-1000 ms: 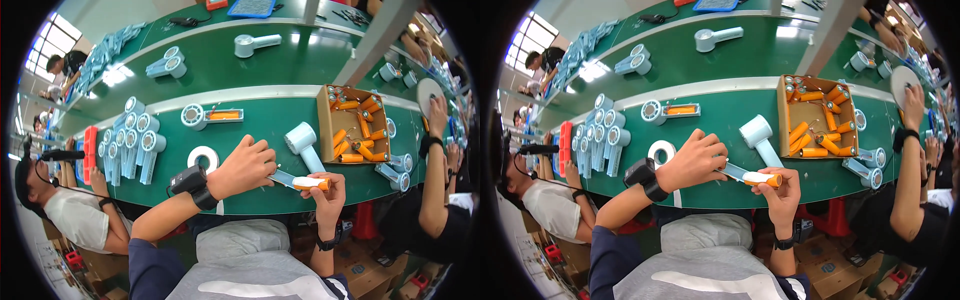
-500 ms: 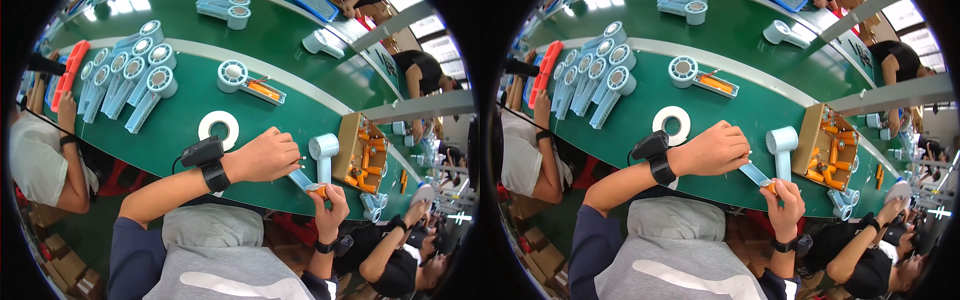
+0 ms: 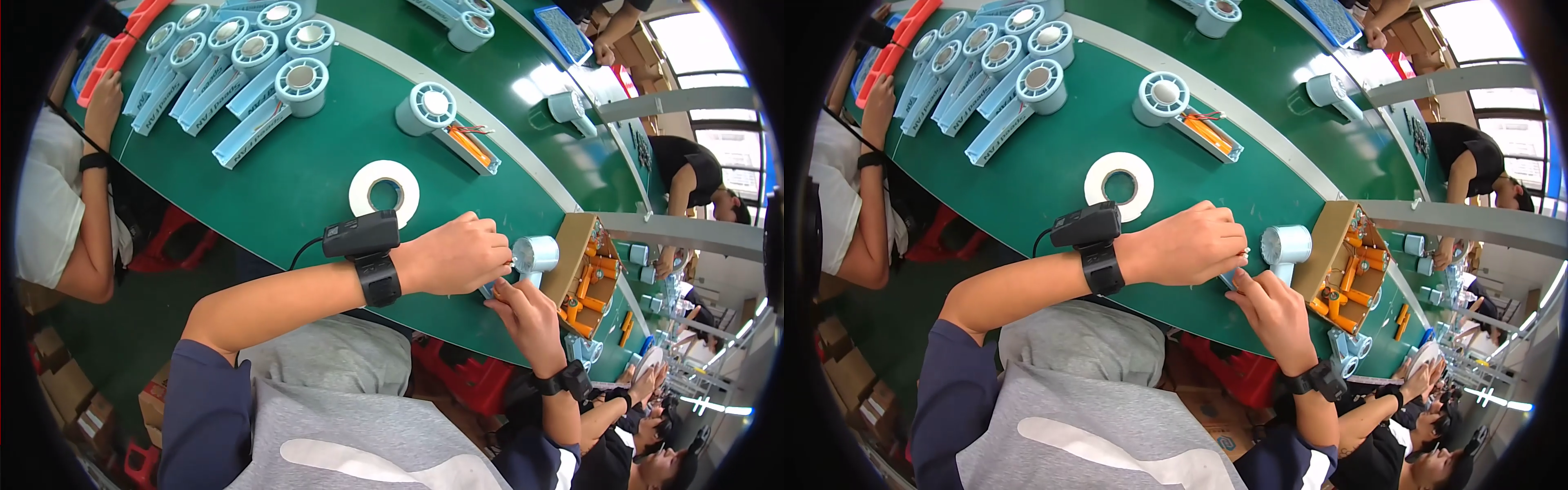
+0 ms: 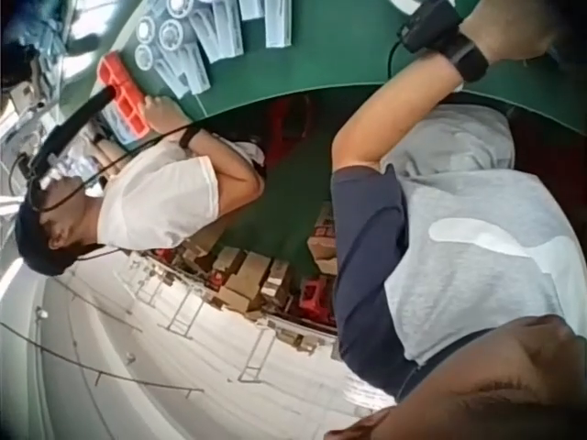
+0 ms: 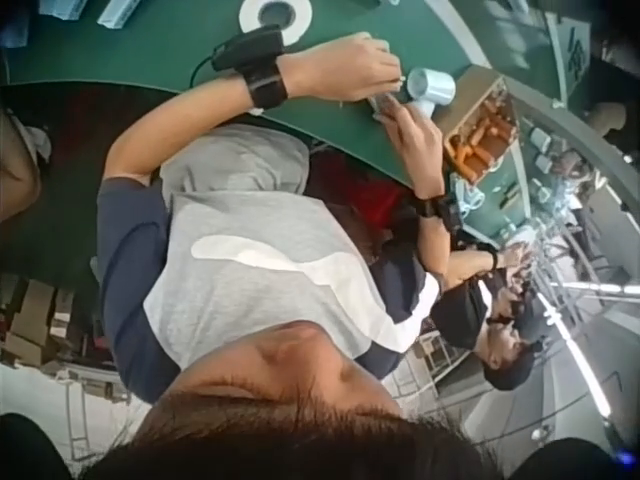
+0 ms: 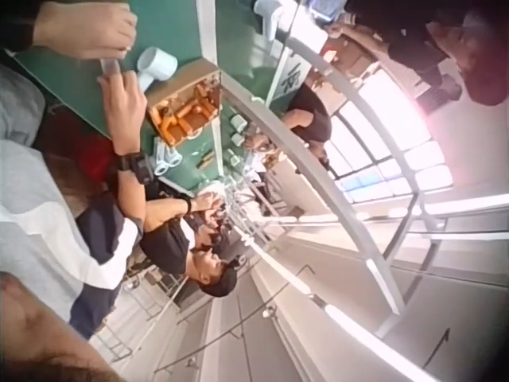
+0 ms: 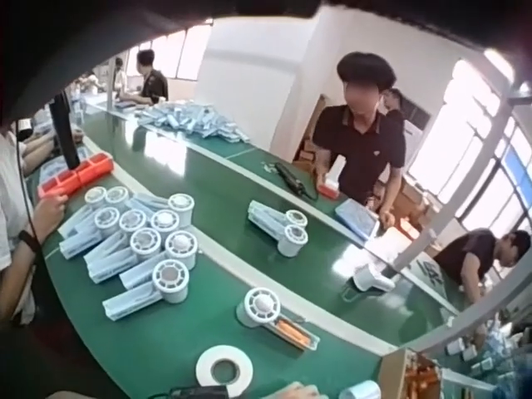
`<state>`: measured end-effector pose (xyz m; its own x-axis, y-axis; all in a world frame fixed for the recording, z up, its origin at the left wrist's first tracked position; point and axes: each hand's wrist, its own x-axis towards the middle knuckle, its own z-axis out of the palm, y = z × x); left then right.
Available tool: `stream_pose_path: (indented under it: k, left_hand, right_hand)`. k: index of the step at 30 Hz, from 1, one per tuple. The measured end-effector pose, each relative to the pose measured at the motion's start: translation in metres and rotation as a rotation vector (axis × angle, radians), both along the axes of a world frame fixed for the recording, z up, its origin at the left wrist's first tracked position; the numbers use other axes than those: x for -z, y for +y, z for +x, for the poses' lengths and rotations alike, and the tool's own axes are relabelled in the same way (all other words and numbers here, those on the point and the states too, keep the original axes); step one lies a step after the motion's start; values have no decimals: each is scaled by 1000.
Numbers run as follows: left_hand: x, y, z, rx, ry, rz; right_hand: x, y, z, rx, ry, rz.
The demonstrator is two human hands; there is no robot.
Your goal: The person applies tape to batteries, peels the backing, and presses them into the handles of fan housings. They repeat this process, occasionally moving fan housings and batteries across the table.
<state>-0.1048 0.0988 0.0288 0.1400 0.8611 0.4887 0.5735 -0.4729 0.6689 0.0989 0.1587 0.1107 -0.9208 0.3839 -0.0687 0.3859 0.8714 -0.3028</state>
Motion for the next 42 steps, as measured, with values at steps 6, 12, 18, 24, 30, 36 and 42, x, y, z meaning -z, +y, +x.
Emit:
stream_pose_path:
  k: [6,12,18,24,30,36,42]
  left_hand:
    - [2,-3,0,-32,-43,21]
    - [-19,-1,-9,-129,296,90]
    - [-17,4,3,-21,568,81]
    - [-36,5,-12,111,21,68]
    - [-60,-8,11,200,-143,78]
    - [-55,-28,1,86,-342,-215]
    - [-58,-31,12,157,-380,-279]
  right_hand:
    - [-6,4,-2,-36,27,20]
    - [10,-6,32,459,803,-277]
    - [27,-17,42,782,1357,-286]
    - [44,-28,66,982,1797,-1254]
    - [38,-81,-10,870,1521,-1965]
    - [41,-72,0,789,992,-1475]
    - [23,-63,4,512,1068,-676]
